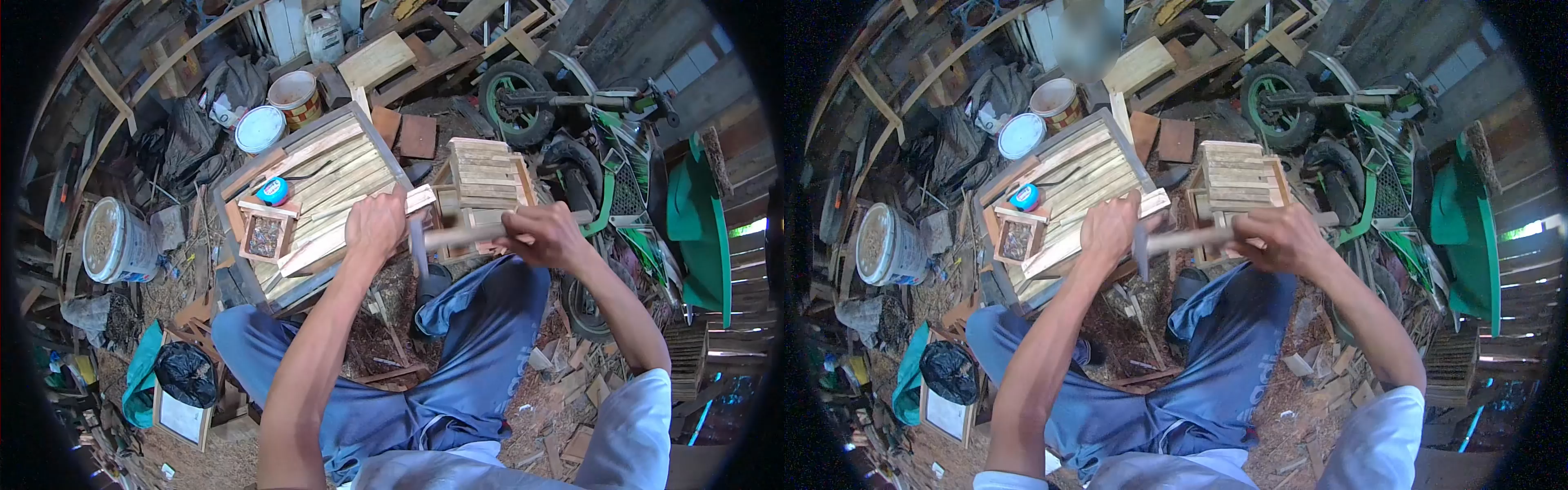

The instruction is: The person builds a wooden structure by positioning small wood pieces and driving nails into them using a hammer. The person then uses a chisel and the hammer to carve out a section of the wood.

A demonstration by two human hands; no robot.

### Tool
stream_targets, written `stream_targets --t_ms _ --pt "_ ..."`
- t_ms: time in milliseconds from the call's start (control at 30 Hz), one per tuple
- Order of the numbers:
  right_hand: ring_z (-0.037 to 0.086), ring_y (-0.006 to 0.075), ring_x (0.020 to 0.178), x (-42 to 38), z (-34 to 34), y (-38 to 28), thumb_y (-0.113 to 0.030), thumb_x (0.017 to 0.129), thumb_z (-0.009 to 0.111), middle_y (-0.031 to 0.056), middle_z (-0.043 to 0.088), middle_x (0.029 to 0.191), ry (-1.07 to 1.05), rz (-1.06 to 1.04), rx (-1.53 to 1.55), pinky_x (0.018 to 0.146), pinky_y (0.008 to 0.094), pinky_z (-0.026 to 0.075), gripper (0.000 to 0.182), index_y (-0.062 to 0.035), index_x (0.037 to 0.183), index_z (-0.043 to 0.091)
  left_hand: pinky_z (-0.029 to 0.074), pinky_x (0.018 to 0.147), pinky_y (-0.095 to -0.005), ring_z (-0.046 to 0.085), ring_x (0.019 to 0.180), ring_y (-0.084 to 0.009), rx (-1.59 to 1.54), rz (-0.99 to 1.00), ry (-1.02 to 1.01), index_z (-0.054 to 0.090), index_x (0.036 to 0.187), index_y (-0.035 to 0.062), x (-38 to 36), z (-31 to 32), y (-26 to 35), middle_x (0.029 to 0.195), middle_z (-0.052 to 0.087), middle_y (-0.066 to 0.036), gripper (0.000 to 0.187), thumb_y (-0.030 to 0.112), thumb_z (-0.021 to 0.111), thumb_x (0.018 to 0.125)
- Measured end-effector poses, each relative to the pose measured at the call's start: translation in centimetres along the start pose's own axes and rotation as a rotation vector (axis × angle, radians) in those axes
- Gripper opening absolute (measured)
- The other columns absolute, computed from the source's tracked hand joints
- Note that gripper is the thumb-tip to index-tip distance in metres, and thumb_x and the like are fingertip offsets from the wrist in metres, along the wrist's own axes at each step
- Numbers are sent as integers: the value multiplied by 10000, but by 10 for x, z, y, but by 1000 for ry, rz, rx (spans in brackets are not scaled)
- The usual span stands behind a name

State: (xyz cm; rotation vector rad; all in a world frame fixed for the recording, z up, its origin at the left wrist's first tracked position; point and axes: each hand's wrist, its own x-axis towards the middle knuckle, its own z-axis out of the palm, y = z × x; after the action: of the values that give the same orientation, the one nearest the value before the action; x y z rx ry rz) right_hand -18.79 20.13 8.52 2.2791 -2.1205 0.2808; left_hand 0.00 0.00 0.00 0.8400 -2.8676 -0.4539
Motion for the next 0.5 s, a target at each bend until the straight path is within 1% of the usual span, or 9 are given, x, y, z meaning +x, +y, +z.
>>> stream_targets --t_ms 67,100,167,200,300,333,433,467,500 --pt "619 250 514 -5 -12 -5 -351 816 714 73 639 656 -7 -97 18 458 379 477 267 -114 787 595 550 644 -422 686 692 -345 -34 0 -4 609 903 12 -6 0 13 709 671 -202 465 470 641 832" --pt "615 246 510 22 19 4 -340 817 715 67 635 657 141 4 -18 456 376 477 254 -117 790 595 548 636 -421 685 688 -344 100 14 36 608 898 10 10 -22 -17 706 670 -201 474 479 636 834" --pt "608 238 503 14 25 32 -317 818 715 56 629 657 113 234 -133 453 371 476 229 -123 796 596 545 619 -420 684 679 -343 62 -4 14 606 889 6 3 -15 -4 701 669 -201 494 497 624 838" --pt "599 220 493 10 12 34 -325 838 695 53 613 647 244 144 -213 437 358 470 221 -128 813 597 544 614 -419 683 675 -343 45 15 16 605 887 5 2 -9 2 698 668 -202 494 496 624 838" --pt "591 213 481 0 -3 2 -336 868 656 59 610 634 214 -24 86 424 360 460 218 -128 834 600 543 605 -419 683 667 -342 48 33 40 604 886 3 5 -4 -3 692 666 -206 490 490 628 837" --pt "569 274 510 1 -9 -9 -231 842 699 98 558 622 174 -82 117 442 365 431 194 -74 806 591 543 605 -420 683 665 -342 44 26 30 604 887 2 5 -6 -3 691 666 -207 487 485 632 835" --pt "559 243 484 4 21 18 -274 828 716 86 545 612 121 34 3 430 362 420 230 -88 795 583 545 621 -426 683 676 -346 33 8 13 600 897 1 5 -6 -1 713 670 -216 478 471 644 830" --pt "550 236 471 6 18 23 -292 839 703 79 544 609 112 70 -76 419 363 408 247 -94 778 569 545 625 -428 683 678 -347 43 5 11 599 901 1 6 -3 -1 718 671 -216 479 472 643 830" --pt "553 248 476 6 13 16 -291 848 692 81 547 607 133 42 -27 423 369 410 250 -90 774 564 545 628 -430 683 680 -348 57 2 14 598 904 1 8 -4 -3 723 672 -216 480 473 643 831"
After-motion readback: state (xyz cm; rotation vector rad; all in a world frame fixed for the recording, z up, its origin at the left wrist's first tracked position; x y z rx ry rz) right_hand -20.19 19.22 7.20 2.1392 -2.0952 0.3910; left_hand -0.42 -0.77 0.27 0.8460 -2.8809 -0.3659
